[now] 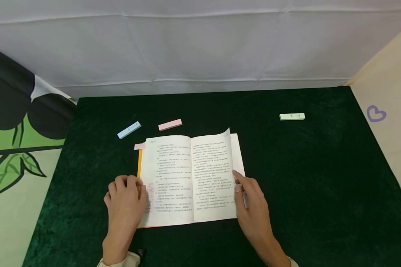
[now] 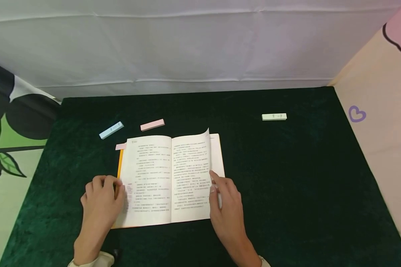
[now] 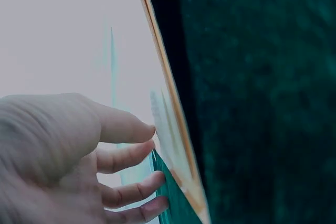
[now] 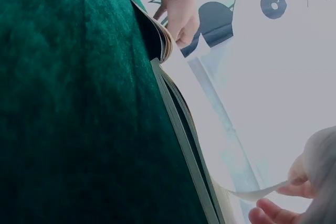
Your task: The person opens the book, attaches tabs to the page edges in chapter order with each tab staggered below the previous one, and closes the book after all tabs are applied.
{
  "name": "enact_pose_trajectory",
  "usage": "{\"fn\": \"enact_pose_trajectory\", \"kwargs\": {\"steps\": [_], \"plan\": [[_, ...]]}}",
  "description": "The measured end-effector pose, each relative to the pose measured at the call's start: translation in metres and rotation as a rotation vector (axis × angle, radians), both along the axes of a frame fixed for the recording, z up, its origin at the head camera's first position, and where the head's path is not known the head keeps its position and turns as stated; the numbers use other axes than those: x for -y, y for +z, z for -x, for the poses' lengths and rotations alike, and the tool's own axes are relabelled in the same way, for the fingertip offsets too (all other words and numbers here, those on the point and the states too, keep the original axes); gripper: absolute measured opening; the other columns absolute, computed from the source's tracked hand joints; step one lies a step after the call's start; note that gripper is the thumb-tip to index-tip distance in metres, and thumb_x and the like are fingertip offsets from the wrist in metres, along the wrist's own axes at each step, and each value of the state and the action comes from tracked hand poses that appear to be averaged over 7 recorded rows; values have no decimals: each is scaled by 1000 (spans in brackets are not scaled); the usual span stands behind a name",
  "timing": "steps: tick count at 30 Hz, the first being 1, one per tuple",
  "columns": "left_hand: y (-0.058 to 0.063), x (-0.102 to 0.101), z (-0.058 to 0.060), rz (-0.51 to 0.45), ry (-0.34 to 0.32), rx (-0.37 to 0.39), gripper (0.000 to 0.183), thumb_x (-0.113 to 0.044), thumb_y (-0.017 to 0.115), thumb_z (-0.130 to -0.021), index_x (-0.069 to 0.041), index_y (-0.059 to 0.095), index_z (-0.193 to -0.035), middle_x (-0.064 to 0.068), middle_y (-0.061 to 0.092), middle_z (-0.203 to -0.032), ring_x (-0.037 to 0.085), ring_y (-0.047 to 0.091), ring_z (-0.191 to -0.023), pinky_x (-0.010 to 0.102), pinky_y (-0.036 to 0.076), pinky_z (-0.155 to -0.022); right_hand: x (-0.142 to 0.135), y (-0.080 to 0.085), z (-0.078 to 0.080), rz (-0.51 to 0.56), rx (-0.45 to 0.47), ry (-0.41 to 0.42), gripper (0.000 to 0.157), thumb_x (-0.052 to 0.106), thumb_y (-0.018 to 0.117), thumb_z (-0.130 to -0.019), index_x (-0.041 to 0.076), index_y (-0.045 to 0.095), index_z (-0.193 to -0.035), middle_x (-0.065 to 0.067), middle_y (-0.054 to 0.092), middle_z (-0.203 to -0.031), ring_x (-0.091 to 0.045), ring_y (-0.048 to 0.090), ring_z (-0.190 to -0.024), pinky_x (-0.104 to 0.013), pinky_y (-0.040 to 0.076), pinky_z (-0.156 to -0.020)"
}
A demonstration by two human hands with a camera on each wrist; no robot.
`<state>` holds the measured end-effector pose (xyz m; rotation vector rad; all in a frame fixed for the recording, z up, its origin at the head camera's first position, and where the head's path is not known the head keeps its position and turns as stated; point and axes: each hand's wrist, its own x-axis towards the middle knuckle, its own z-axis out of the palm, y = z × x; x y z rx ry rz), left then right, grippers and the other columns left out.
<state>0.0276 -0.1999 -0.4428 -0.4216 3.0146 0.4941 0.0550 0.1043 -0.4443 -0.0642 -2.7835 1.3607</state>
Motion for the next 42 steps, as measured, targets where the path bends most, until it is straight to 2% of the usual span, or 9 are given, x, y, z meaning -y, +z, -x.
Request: {"fn": "enact_pose_trajectory", "kwargs": {"steps": [3, 6, 13, 17, 20, 24, 31, 36, 42], "plan": [[1, -1, 1, -63, 12, -18, 20, -9, 63, -100, 0, 60, -118, 29, 45, -139, 49, 35, -127, 72, 26, -110, 2, 1, -1, 31, 30, 13, 39, 22, 42, -114, 25, 55, -150, -4, 55, -127, -11, 48, -92, -27, 45, -76], [4, -3, 2, -119, 0, -43, 23, -5, 61, -100, -1, 62, -122, 27, 48, -139, 47, 36, -128, 69, 26, -111, 4, 1, -1, 39, 42, 27, 39, 16, 44, -112, 25, 59, -148, -5, 52, -131, -12, 48, -94, -25, 45, -75], [9, -9, 2, -153, -87, -136, 32, 8, 56, -96, -8, 67, -122, 23, 52, -137, 45, 38, -130, 66, 27, -112, 9, 0, -3, 36, 46, 87, 41, 7, 50, -109, 24, 62, -144, -7, 46, -143, -12, 47, -102, -25, 47, -79], [11, -15, 1, -153, -125, -203, 28, 6, 56, -96, -7, 70, -117, 21, 55, -134, 44, 40, -129, 67, 28, -111, 11, 0, -4, 24, 39, 112, 42, 8, 52, -108, 26, 62, -144, -6, 45, -145, -11, 46, -104, -25, 48, -80], [12, -20, 1, -132, -138, -236, 18, -5, 57, -101, -5, 70, -114, 20, 57, -133, 43, 42, -131, 68, 28, -111, 12, 1, -4, 5, 30, 123, 43, 9, 54, -107, 27, 61, -145, -4, 44, -144, -9, 46, -104, -25, 48, -81], [13, -27, 1, -105, -152, -258, 19, -16, 61, -103, -4, 67, -116, 19, 58, -133, 42, 42, -133, 68, 27, -113, 14, 2, -4, -24, 7, 143, 44, 10, 60, -105, 28, 61, -145, -5, 45, -143, -9, 44, -105, -26, 48, -83], [15, -41, 1, -68, -273, -344, 19, -1, 71, -93, -8, 71, -111, 16, 59, -129, 42, 45, -130, 65, 30, -113, 19, 1, -5, -76, -48, 159, 49, 12, 72, -99, 29, 63, -143, -4, 47, -141, -9, 42, -109, -28, 47, -86], [15, -59, 0, -197, -369, -399, 16, 1, 70, -93, -11, 76, -102, 9, 64, -123, 35, 50, -127, 59, 33, -112, 22, 2, -5, -104, -78, 179, 54, 13, 79, -94, 29, 63, -143, 0, 49, -140, -9, 41, -113, -28, 49, -87], [16, -79, -3, -372, -385, -349, 7, -17, 77, -96, -15, 80, -101, 3, 65, -125, 28, 46, -133, 56, 28, -117, 25, 4, -6, -92, -99, 221, 56, 15, 82, -91, 20, 62, -144, 1, 52, -142, -12, 44, -120, -30, 53, -91]]}}
